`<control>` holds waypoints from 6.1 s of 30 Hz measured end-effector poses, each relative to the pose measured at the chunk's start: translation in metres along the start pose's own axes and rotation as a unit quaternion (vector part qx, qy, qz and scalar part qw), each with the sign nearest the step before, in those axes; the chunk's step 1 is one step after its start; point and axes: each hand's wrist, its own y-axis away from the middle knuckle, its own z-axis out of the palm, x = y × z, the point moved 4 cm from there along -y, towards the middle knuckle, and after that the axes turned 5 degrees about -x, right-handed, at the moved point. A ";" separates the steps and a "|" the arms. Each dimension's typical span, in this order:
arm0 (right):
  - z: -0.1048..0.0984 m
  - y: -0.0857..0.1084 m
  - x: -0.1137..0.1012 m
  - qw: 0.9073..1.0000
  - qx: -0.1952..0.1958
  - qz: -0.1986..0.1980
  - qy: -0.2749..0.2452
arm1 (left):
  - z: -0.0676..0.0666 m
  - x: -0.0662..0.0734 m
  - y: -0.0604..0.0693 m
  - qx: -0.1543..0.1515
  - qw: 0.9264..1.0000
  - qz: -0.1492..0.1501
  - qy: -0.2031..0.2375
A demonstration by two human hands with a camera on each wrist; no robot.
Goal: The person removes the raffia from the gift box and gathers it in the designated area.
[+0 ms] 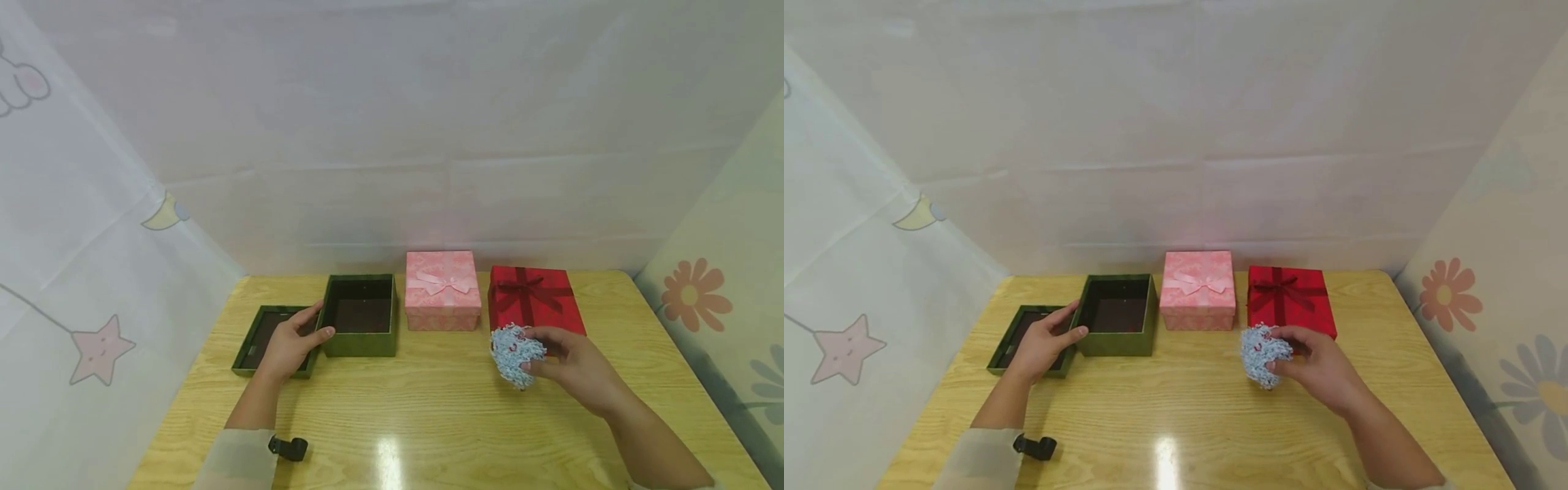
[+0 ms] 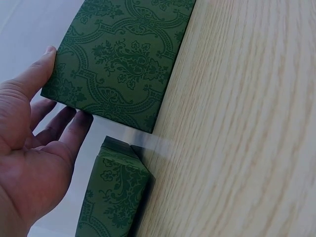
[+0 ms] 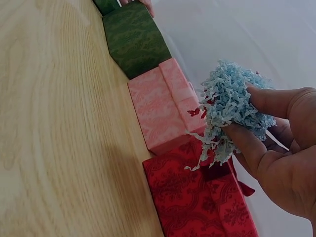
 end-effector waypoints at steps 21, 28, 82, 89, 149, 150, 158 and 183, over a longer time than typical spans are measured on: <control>-0.017 0.028 0.027 0.998 0.028 0.042 0.039 | 0.000 0.001 0.001 -0.003 1.000 0.005 0.009; -0.023 0.035 0.036 0.997 0.035 0.057 0.034 | 0.000 -0.001 0.000 0.001 1.000 0.009 0.011; -0.090 0.053 0.132 0.974 0.118 0.144 0.127 | 0.000 0.004 0.000 -0.002 1.000 0.003 0.017; -0.087 0.050 0.136 0.973 0.119 0.132 0.149 | 0.000 0.002 0.000 -0.005 1.000 0.003 0.013; -0.070 0.031 0.023 0.976 0.163 0.052 0.135 | 0.009 0.077 0.005 0.015 0.988 0.105 -0.109; -0.067 0.028 0.020 0.977 0.161 0.048 0.129 | 0.011 0.078 0.005 0.015 0.988 0.103 -0.112; -0.053 0.005 -0.001 0.978 0.156 0.001 0.136 | 0.020 0.087 0.002 0.016 0.986 0.107 -0.128; -0.015 -0.060 -0.023 0.975 0.096 -0.061 0.189 | 0.047 0.103 -0.018 0.002 0.982 0.127 -0.142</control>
